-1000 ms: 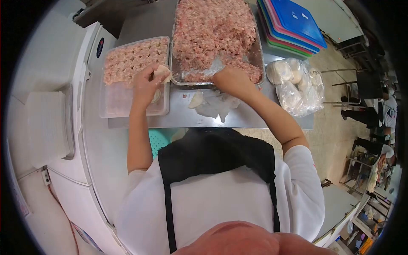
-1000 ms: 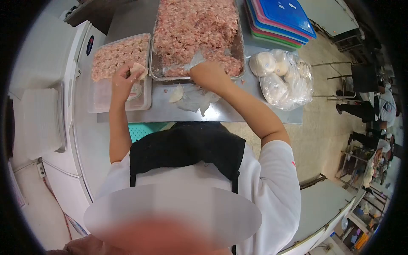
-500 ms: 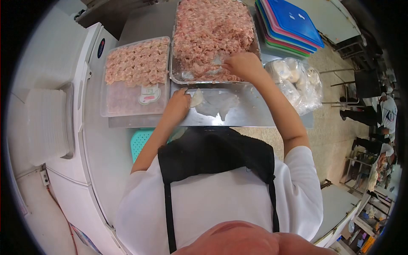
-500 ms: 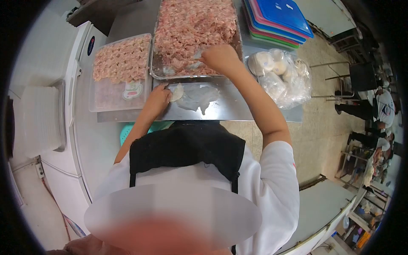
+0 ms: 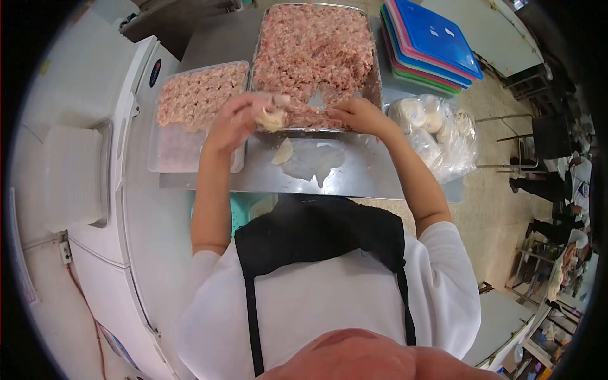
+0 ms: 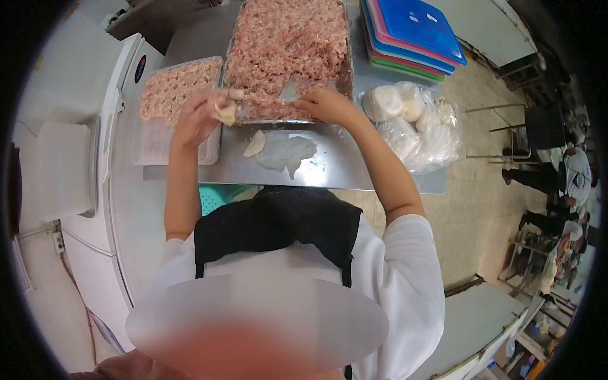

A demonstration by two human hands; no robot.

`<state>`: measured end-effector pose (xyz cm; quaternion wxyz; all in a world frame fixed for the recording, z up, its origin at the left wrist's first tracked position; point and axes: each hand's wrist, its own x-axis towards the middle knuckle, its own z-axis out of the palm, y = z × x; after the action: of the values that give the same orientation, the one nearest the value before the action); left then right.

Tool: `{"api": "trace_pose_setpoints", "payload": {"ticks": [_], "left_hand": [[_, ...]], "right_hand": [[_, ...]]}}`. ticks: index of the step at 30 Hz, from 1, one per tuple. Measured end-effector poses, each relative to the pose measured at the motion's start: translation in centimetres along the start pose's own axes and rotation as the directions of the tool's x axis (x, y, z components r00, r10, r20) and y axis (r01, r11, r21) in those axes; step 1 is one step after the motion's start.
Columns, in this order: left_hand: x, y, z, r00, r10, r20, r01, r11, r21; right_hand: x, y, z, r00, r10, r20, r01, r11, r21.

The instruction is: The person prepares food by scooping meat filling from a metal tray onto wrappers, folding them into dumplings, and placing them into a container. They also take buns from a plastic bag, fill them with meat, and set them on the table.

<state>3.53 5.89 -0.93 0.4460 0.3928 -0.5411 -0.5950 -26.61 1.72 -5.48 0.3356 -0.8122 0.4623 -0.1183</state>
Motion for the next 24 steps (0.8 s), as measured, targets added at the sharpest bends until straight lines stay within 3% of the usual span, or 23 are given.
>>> {"api": "trace_pose_setpoints", "payload": {"ticks": [1, 2, 3, 4, 5, 8, 10, 11, 14, 16, 17, 19, 20, 21, 23, 24], "left_hand": [[1.4, -0.7, -0.3, 0.997, -0.064, -0.048, 0.060, 0.995, -0.079], [2.4, -1.4, -0.3, 0.992, 0.074, -0.104, -0.044, 0.963, 0.267], [3.3, -1.5, 0.3, 0.969, 0.224, -0.108, -0.121, 0.804, 0.582], [4.2, -1.5, 0.9, 0.928, 0.368, -0.060, -0.161, 0.541, 0.826], [4.5, -1.5, 1.3, 0.965, 0.156, -0.213, 0.011, 0.784, 0.621], [5.1, -0.4, 2.5, 0.959, 0.074, -0.274, 0.015, 0.951, 0.310], [6.1, -1.5, 2.9, 0.951, 0.015, -0.309, -0.002, 0.999, 0.042], [6.6, -1.9, 3.0, 0.947, -0.018, -0.320, -0.013, 0.995, -0.095], [6.7, -1.5, 4.2, 0.977, -0.133, -0.168, 0.048, 0.900, -0.434], [6.4, -1.4, 4.3, 0.986, -0.052, -0.160, 0.008, 0.966, -0.260], [6.1, -1.4, 4.3, 0.988, -0.013, -0.151, -0.013, 0.986, -0.169], [3.6, 0.5, 2.8, 0.986, 0.167, 0.013, -0.154, 0.936, -0.316], [2.7, 1.4, 2.1, 0.962, 0.261, 0.083, -0.209, 0.895, -0.394], [2.4, 1.9, 1.9, 0.906, 0.369, 0.209, -0.235, 0.847, -0.476], [1.9, 2.5, 1.4, 0.707, 0.579, 0.406, -0.237, 0.735, -0.636], [1.8, 2.4, 0.9, 0.827, 0.425, 0.367, -0.340, 0.900, -0.274]], "right_hand": [[-0.6, -0.5, -0.7, 1.000, 0.007, -0.005, -0.007, 1.000, 0.003], [-1.3, -1.2, -1.1, 0.996, 0.088, -0.015, -0.089, 0.996, -0.030], [-1.9, -1.7, -1.6, 0.985, 0.171, -0.029, -0.172, 0.983, -0.064], [-1.9, -1.2, -1.9, 0.974, 0.222, -0.046, -0.223, 0.974, -0.029], [-1.9, -0.8, -2.3, 0.960, 0.272, -0.064, -0.272, 0.962, 0.008], [-2.4, 2.7, -0.5, 0.939, 0.330, -0.100, -0.268, 0.880, 0.392], [-3.0, 2.5, 0.2, 0.922, 0.354, -0.160, -0.162, 0.725, 0.669], [-3.1, 2.4, 0.2, 0.922, 0.358, -0.150, -0.156, 0.695, 0.702], [-2.8, 1.3, -0.2, 0.927, 0.347, -0.142, -0.127, 0.648, 0.751], [-2.4, 1.0, -0.3, 0.934, 0.309, -0.176, -0.089, 0.682, 0.725], [-2.0, 1.2, -0.1, 0.924, 0.268, -0.272, -0.032, 0.765, 0.644], [-0.9, 1.5, 0.4, 0.884, 0.152, -0.441, 0.068, 0.893, 0.446], [-0.8, 1.4, 0.2, 0.887, 0.044, -0.459, 0.064, 0.974, 0.216], [-0.8, 0.4, -0.9, 0.891, -0.068, -0.449, 0.062, 0.998, -0.027], [-0.2, -1.0, -2.3, 0.923, -0.229, -0.309, 0.083, 0.903, -0.422], [0.7, -1.4, -2.7, 0.945, -0.263, -0.196, 0.112, 0.821, -0.560]]}}
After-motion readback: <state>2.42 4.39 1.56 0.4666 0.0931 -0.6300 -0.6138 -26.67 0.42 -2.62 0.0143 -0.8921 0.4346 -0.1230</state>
